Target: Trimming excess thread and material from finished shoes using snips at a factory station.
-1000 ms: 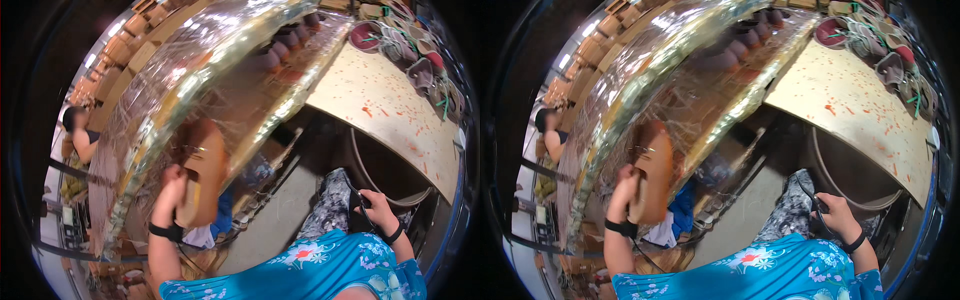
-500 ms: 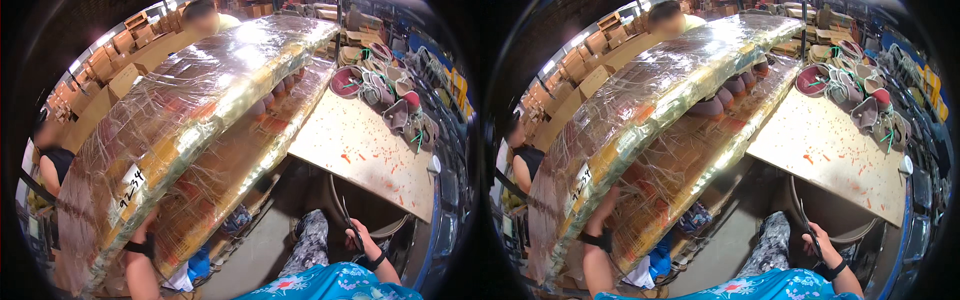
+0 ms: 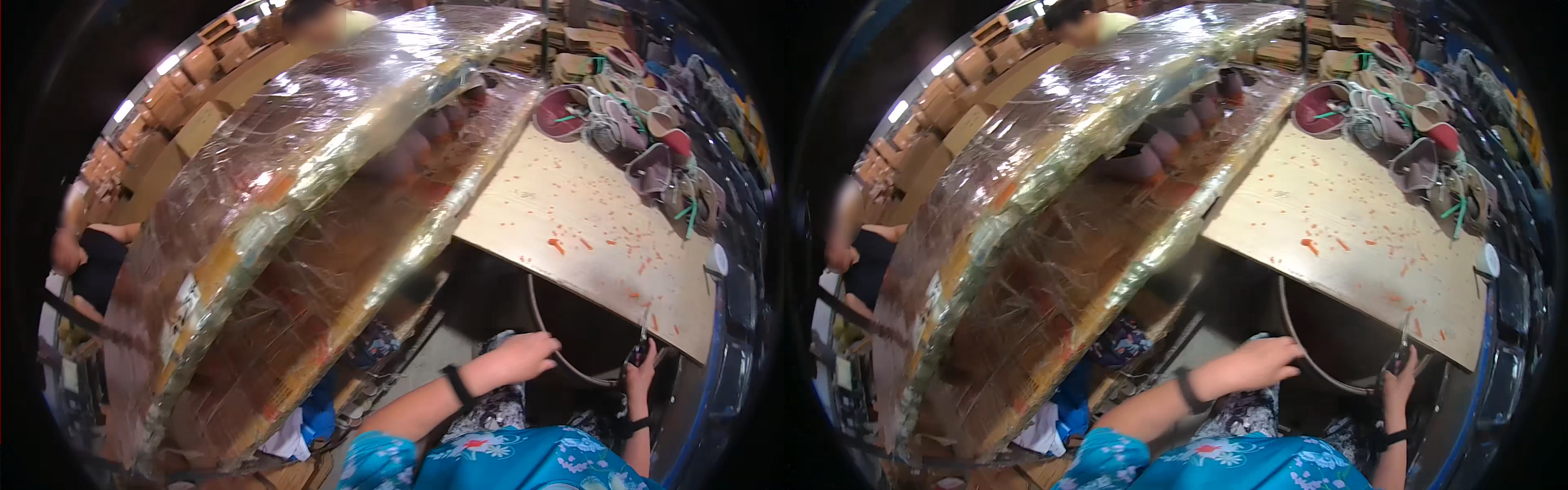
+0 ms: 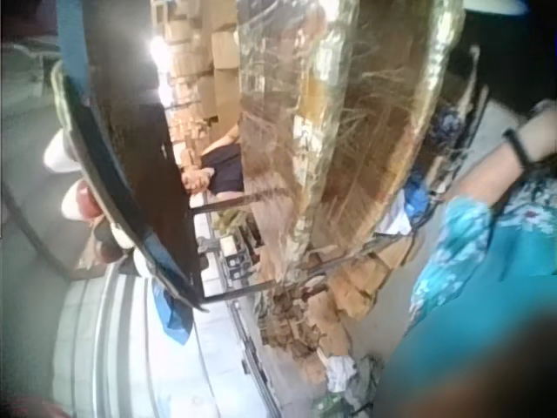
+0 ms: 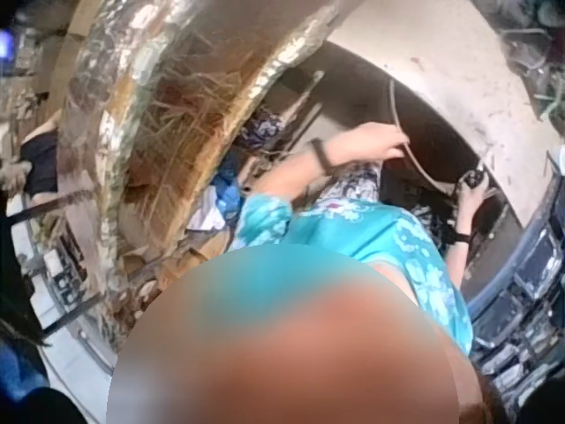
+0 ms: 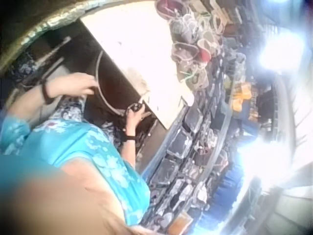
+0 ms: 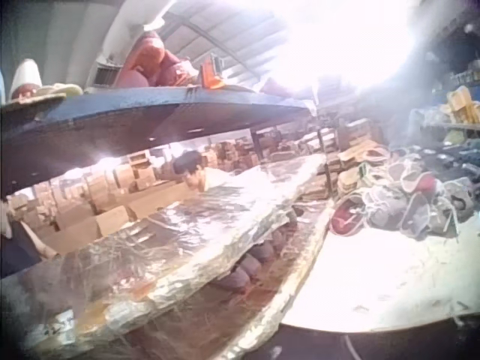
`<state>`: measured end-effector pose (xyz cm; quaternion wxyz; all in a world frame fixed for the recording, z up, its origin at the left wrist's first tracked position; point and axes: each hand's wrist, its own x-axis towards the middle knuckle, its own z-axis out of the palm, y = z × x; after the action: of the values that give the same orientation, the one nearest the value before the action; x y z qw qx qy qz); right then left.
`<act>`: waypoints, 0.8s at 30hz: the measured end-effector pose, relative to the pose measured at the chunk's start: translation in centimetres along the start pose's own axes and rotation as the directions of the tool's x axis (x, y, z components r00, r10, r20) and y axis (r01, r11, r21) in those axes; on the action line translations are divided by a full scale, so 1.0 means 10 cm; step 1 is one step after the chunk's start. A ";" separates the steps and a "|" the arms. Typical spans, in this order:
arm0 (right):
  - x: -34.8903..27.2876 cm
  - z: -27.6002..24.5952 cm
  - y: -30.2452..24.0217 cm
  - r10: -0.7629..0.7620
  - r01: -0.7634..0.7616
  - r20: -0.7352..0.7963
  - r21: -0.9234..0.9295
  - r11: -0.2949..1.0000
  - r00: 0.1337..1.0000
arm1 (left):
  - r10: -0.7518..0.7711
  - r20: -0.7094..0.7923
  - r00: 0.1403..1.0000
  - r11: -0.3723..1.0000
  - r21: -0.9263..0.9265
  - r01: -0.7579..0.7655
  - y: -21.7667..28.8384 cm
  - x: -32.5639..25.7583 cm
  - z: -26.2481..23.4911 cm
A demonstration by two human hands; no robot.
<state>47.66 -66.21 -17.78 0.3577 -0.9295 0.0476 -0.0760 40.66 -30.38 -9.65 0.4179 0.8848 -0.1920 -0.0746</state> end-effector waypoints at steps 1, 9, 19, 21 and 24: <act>0.01 0.02 0.10 -0.072 0.074 -0.064 0.031 0.997 0.995 | 0.022 -0.005 1.000 0.999 -0.031 -0.022 0.06 0.18 0.08; -0.11 0.10 0.24 -0.090 0.089 0.064 0.015 0.996 0.994 | 0.054 -0.031 0.998 0.956 0.291 -0.043 -0.06 0.65 0.86; -0.17 0.08 0.27 -0.117 0.116 0.000 0.151 0.982 0.993 | 0.086 0.155 0.984 0.874 0.463 -0.149 -0.22 0.77 1.12; -0.22 0.05 0.01 -0.120 0.086 0.069 0.370 0.925 0.990 | 0.079 0.126 0.989 0.909 0.397 -0.123 -0.24 0.79 1.12; -0.16 -0.11 -0.38 -0.045 0.006 0.149 0.252 0.968 0.988 | -0.097 0.276 0.956 0.974 0.223 0.035 -0.09 0.94 0.88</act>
<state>46.04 -63.91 -14.58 0.4739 -0.8805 -0.0020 -0.0141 46.97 -39.85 -15.68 0.2845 0.9109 -0.2273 -0.1941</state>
